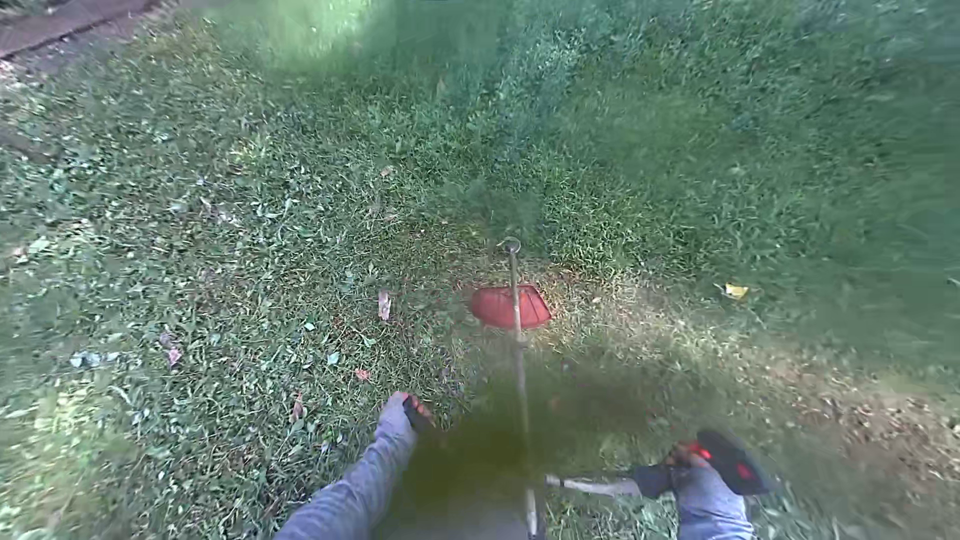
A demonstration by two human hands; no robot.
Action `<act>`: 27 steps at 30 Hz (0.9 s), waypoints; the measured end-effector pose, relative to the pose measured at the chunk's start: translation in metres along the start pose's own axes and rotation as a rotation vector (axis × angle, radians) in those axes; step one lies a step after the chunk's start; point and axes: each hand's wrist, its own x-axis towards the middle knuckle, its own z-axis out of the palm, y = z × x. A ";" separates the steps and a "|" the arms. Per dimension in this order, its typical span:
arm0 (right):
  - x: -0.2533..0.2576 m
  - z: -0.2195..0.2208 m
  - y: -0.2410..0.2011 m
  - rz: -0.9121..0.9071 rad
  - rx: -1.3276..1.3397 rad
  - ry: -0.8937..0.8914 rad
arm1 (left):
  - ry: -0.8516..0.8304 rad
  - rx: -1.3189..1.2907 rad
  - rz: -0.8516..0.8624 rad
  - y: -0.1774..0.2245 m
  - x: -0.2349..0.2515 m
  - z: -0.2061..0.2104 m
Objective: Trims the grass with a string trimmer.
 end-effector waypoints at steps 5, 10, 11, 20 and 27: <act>0.067 -0.119 0.052 -0.101 0.110 0.172 | -0.114 0.168 -0.111 -0.074 0.016 0.111; 0.068 -0.203 0.024 0.204 0.192 0.345 | -0.213 0.316 -0.162 -0.146 -0.004 0.198; 0.074 -0.218 0.029 0.160 0.174 0.328 | -0.214 0.332 -0.168 -0.157 -0.007 0.211; 0.144 -0.243 0.053 0.222 -0.043 0.263 | -0.166 0.336 -0.107 -0.183 -0.019 0.202; 0.148 -0.161 0.001 0.271 -0.282 -0.034 | -0.028 0.168 0.003 -0.148 -0.034 0.127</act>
